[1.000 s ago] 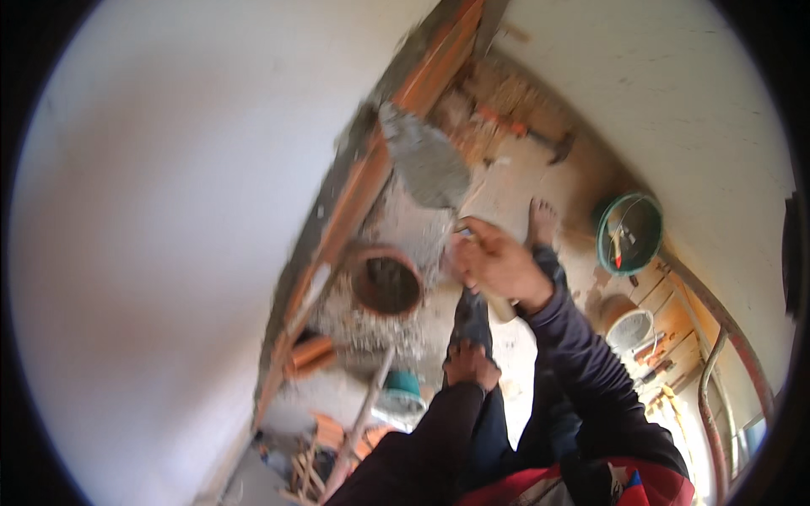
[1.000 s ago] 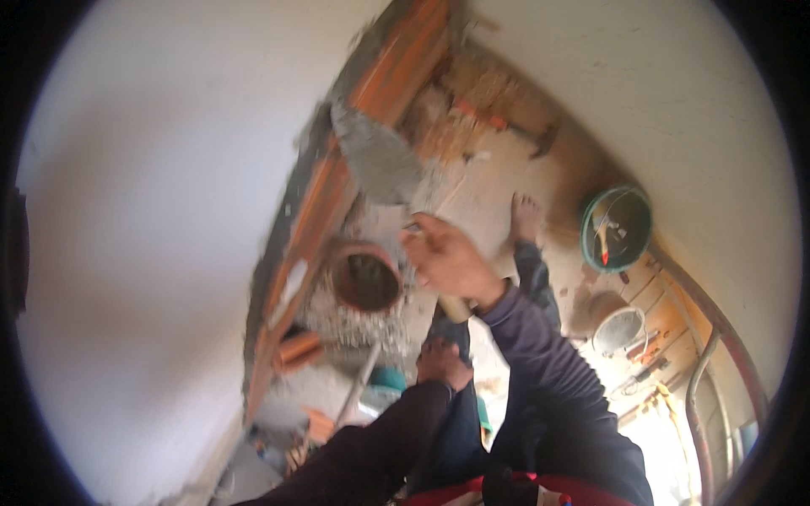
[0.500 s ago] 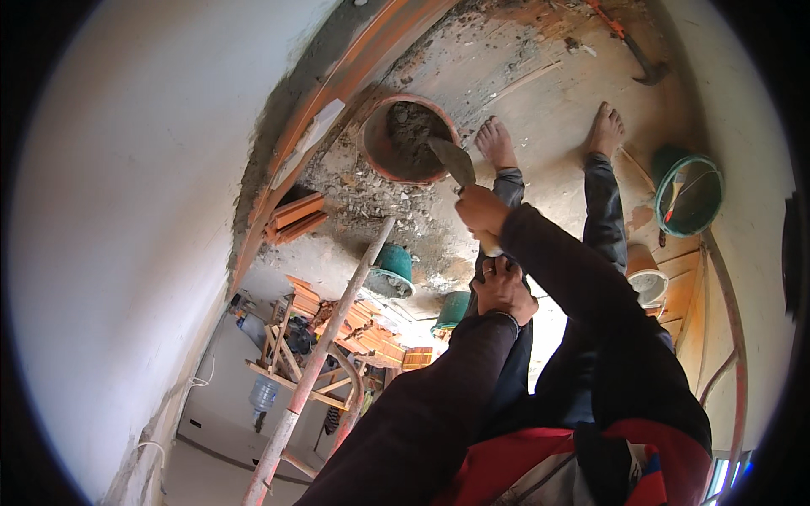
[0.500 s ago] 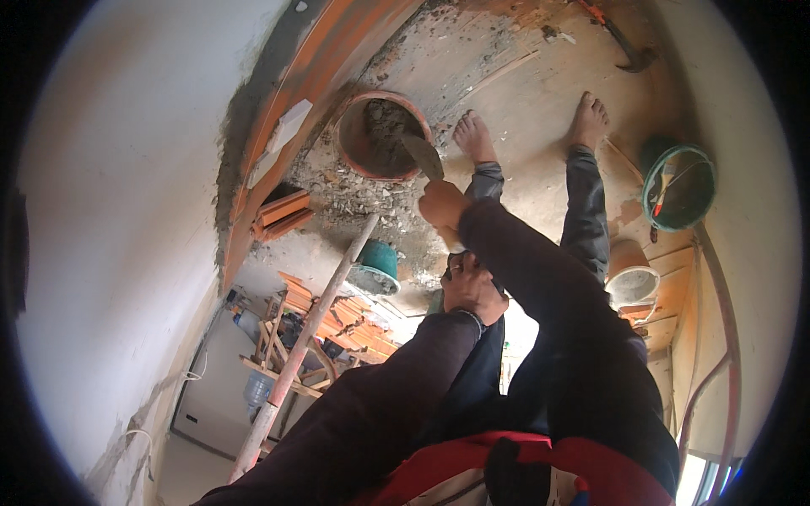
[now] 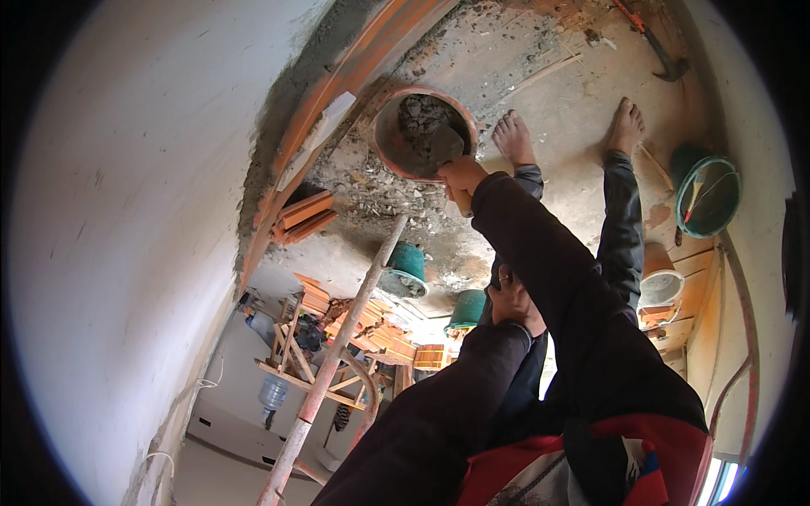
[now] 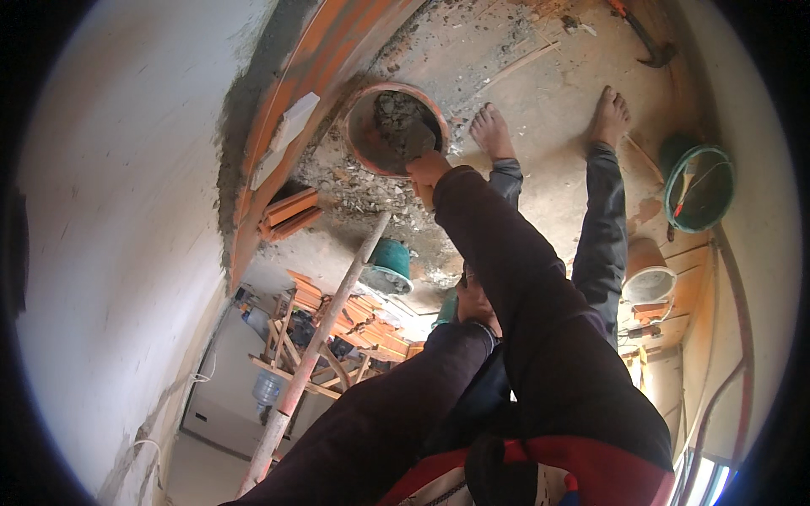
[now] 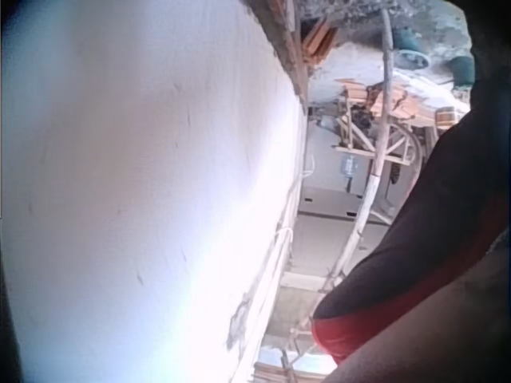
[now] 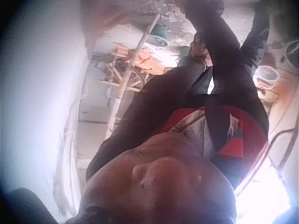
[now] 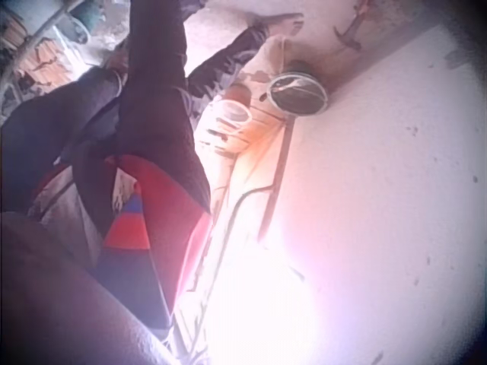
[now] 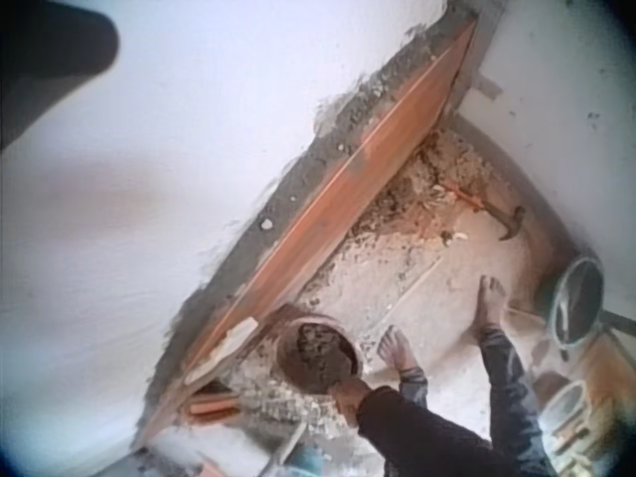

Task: The person applies mortar to a brick wall using a trowel and then uses a tape measure and a pen to mark a vertical aluminum profile.

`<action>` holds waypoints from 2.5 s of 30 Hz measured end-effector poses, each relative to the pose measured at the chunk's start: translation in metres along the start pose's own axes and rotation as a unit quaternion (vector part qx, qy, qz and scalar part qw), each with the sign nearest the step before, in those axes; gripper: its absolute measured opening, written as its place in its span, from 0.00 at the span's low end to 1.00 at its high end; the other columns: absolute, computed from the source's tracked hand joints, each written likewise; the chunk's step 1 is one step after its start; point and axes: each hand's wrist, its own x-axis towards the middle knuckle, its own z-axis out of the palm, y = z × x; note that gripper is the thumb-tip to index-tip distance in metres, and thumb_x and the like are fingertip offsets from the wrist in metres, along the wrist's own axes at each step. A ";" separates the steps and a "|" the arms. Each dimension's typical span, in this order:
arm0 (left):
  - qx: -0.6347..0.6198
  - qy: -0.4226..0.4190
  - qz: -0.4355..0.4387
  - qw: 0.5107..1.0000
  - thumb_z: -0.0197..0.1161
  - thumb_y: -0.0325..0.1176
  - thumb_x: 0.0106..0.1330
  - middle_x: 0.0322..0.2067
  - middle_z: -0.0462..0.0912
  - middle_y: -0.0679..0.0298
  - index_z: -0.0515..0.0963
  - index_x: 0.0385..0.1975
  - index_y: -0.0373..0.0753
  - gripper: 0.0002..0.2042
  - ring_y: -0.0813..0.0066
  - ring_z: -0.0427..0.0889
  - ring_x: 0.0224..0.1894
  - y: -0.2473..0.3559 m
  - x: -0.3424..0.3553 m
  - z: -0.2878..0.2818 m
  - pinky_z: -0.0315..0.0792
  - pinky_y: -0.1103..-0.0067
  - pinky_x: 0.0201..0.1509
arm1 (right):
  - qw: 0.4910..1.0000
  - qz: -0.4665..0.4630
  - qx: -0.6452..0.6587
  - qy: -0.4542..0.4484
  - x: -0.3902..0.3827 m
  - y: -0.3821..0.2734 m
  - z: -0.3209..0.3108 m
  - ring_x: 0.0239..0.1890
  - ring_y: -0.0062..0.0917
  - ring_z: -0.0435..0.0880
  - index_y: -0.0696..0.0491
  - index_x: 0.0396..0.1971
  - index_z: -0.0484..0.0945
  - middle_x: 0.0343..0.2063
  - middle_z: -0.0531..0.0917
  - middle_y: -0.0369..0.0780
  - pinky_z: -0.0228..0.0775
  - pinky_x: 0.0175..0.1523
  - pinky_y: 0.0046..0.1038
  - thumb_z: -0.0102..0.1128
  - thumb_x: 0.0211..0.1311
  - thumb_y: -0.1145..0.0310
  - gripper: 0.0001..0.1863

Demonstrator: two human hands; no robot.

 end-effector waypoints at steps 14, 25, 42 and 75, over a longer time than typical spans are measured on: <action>-0.049 -0.014 -0.067 0.996 0.62 0.52 0.59 0.68 0.62 0.56 0.70 0.65 0.44 0.34 0.52 0.58 0.73 -0.023 -0.010 -0.017 0.64 0.49 0.64 | 0.981 0.188 -0.046 -0.010 -0.073 -0.101 0.049 0.12 0.23 0.74 0.56 0.34 0.72 0.17 0.72 0.36 0.70 0.15 0.30 0.58 0.62 0.71 0.06; -0.018 0.056 -0.024 0.998 0.64 0.52 0.57 0.66 0.66 0.53 0.75 0.60 0.47 0.30 0.45 0.63 0.69 -0.024 -0.001 -0.002 0.64 0.57 0.70 | 0.970 0.074 0.225 0.046 -0.196 -0.202 0.042 0.18 0.14 0.72 0.55 0.47 0.76 0.21 0.74 0.30 0.64 0.21 0.22 0.53 0.66 0.71 0.12; -0.010 0.040 -0.081 0.996 0.69 0.53 0.55 0.58 0.76 0.61 0.84 0.44 0.50 0.20 0.58 0.70 0.65 0.008 0.003 -0.069 0.68 0.67 0.69 | 0.663 -0.397 -0.125 0.622 -0.089 -0.552 -0.057 0.34 0.38 0.81 0.61 0.47 0.71 0.31 0.79 0.50 0.72 0.40 0.35 0.56 0.64 0.72 0.14; -0.009 0.019 -0.113 0.993 0.69 0.54 0.54 0.60 0.75 0.62 0.83 0.48 0.52 0.23 0.60 0.68 0.68 0.032 0.007 -0.086 0.65 0.68 0.72 | 0.856 -0.251 0.056 0.449 -0.130 -0.549 -0.103 0.23 0.31 0.81 0.62 0.37 0.72 0.27 0.79 0.47 0.73 0.29 0.36 0.54 0.66 0.68 0.11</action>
